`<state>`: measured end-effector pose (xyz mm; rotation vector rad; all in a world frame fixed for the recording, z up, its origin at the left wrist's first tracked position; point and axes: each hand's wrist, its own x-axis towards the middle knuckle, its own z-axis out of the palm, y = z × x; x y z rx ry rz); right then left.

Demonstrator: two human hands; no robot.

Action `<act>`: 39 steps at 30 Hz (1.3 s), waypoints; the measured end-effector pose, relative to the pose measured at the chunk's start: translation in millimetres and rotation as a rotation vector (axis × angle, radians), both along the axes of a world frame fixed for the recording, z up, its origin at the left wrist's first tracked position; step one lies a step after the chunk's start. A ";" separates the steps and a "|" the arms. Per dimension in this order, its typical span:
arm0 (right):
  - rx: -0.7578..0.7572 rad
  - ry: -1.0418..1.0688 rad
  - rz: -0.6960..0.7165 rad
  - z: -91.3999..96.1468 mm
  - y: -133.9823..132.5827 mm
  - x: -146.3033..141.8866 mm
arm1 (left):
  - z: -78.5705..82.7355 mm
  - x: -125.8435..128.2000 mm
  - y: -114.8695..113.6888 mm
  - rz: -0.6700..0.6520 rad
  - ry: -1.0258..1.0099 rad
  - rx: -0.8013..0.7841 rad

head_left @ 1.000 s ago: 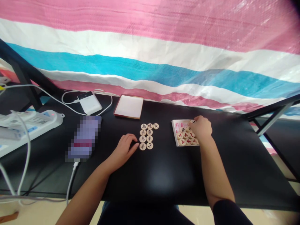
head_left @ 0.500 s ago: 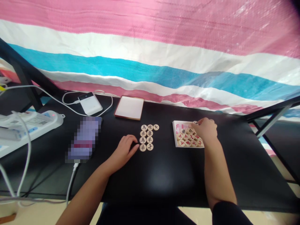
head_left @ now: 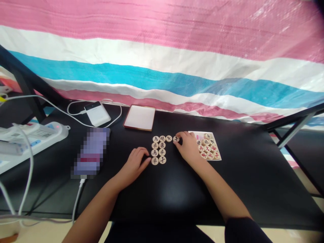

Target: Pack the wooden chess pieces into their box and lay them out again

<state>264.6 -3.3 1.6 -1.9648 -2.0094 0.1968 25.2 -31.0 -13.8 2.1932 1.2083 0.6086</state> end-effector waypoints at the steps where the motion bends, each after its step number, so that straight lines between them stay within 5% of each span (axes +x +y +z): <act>1: 0.001 -0.003 0.002 -0.8 0.0 -0.6 | -0.1 -0.1 0.0 -0.001 0.001 0.000; 6: 0.001 0.001 -0.013 4.7 -0.8 -4.3 | -2.5 -0.8 0.8 -0.011 0.017 -0.003; 10: 0.089 0.050 -0.095 24.2 0.5 20.3 | -4.5 -1.6 1.5 -0.017 0.014 0.014; 13: 0.077 0.008 -0.324 37.3 2.0 54.0 | -4.1 -1.7 1.7 -0.013 0.011 0.016; 17: -0.209 -0.119 -0.616 38.4 4.9 82.6 | -2.4 -0.6 1.6 -0.004 0.009 0.013; 39: -0.383 -0.133 -0.613 38.9 9.6 69.2 | -7.2 -0.1 2.6 -0.007 0.040 0.004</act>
